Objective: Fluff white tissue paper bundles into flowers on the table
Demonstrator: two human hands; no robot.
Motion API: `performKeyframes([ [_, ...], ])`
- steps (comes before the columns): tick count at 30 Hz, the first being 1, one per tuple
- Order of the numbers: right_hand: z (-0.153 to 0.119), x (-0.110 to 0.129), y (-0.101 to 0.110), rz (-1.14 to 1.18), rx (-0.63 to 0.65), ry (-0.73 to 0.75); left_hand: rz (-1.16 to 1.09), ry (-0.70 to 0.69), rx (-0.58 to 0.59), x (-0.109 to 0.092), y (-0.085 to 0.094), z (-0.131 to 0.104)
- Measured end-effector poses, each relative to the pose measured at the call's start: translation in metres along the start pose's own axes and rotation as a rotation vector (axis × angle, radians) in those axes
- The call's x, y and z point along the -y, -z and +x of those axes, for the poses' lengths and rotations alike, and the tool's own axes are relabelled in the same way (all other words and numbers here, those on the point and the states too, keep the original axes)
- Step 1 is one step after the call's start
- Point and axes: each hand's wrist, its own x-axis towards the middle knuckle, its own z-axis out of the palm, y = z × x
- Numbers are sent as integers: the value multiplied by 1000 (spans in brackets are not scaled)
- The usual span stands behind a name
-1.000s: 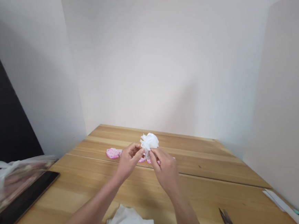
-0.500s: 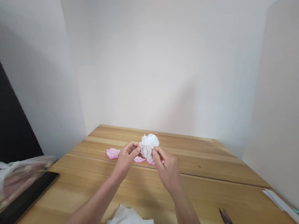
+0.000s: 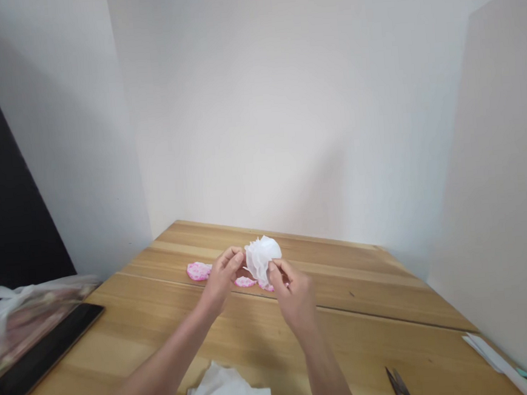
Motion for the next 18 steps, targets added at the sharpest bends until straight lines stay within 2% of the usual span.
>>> performKeyframes([
  [5, -4, 2, -5, -177, -26, 123, 202, -94, -26, 6, -3, -1],
  [8, -4, 1, -5, -198, -23, 135, 213, -84, -35, 7, -5, 0],
  [18, 0, 3, 2, 45, 15, -30, 75, 9, -33, 4, 0, 2],
])
